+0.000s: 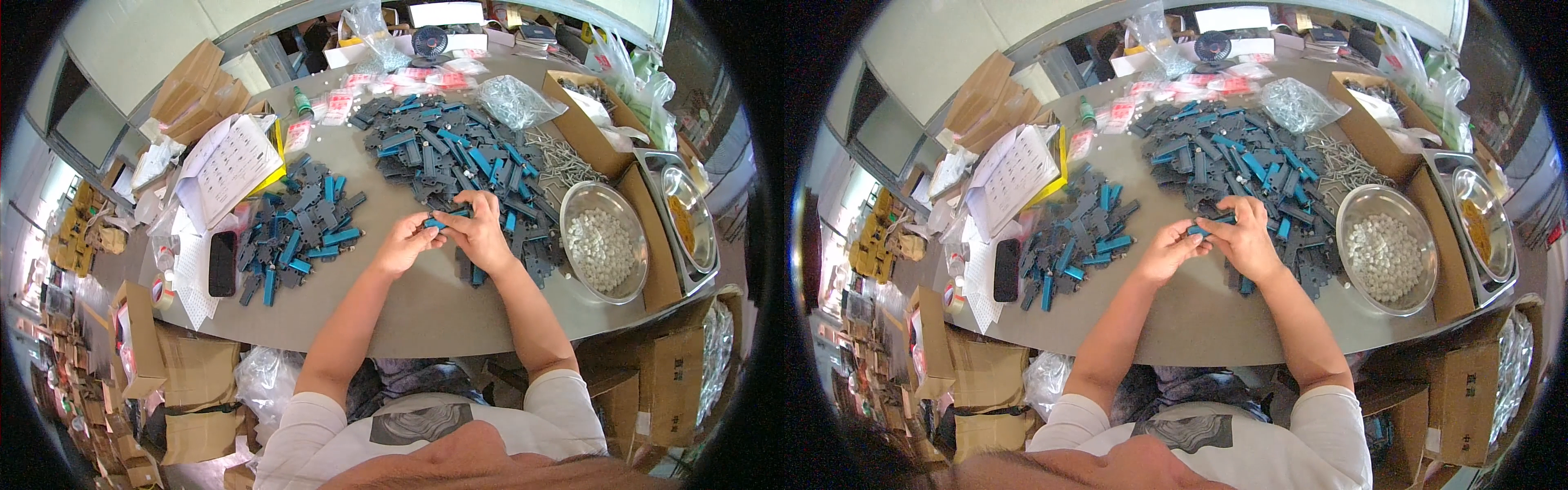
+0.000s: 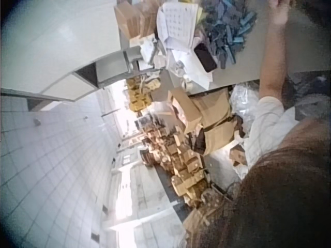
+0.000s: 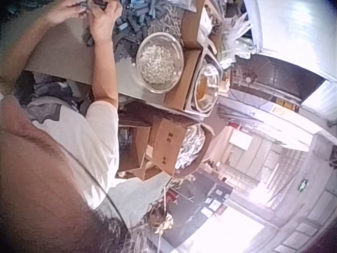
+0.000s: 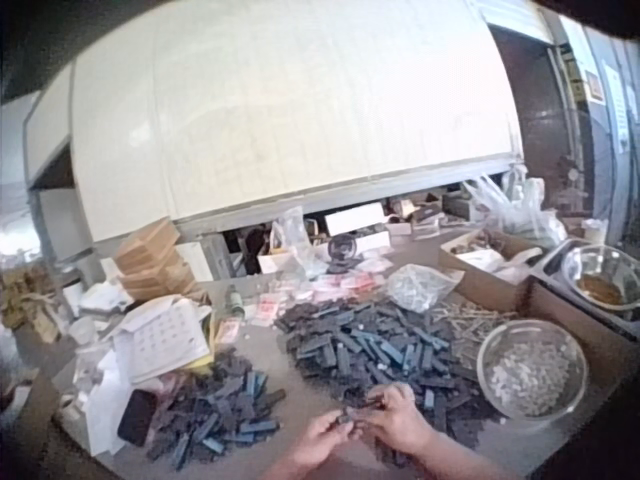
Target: The person sits at a table and repeatedly picks up blue and grey plastic components, inserting small white cylindrical pieces into them. The person handles the parts one at a time, assembling them and placing the finished units back onto the table.
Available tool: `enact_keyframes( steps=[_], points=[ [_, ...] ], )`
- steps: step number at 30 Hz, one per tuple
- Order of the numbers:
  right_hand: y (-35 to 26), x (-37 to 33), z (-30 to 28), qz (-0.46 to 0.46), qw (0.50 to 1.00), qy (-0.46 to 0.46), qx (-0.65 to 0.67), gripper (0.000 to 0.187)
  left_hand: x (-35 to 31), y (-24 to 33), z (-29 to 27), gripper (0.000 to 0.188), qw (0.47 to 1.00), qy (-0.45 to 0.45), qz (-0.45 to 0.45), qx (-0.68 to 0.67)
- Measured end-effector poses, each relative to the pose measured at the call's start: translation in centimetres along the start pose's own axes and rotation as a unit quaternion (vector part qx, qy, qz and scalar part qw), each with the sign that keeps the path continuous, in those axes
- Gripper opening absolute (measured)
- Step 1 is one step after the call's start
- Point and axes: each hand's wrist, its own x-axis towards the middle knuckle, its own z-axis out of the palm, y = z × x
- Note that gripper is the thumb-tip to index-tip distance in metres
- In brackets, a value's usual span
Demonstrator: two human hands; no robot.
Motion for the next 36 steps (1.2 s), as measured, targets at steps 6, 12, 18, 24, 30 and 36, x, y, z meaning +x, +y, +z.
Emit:
enact_keyframes(
  steps=[6, 12, 18, 24, 30, 36],
  points=[
    [0.8, -0.1, -0.5, 0.206, 0.954, -0.037, 0.214, 0.033, -0.3, 1.0, 0.1, 0.026, 0.999, 0.011, 0.002, 0.035],
    [1.7, -0.5, -0.3, 0.254, 0.932, -0.092, 0.24, 0.031, -0.2, 0.9, -0.2, 0.03, 0.998, 0.048, -0.016, -0.031],
    [1.1, -0.1, -0.8, 0.259, 0.938, -0.111, 0.203, 0.027, -0.2, 0.7, -0.2, 0.034, 0.999, 0.041, 0.002, -0.02],
    [2.1, -1.1, 0.2, 0.291, 0.906, -0.069, 0.301, 0.023, -0.2, 0.6, -0.2, 0.032, 0.998, 0.037, 0.026, 0.031],
    [2.0, -0.5, -1.3, 0.285, 0.907, -0.119, 0.285, 0.03, -0.9, 1.7, 0.7, 0.028, 0.977, 0.041, 0.101, 0.184],
    [2.3, -0.9, -1.0, 0.196, 0.91, -0.084, 0.357, 0.03, -0.9, 1.1, 0.8, 0.03, 0.979, 0.054, 0.122, 0.151]
  ],
)
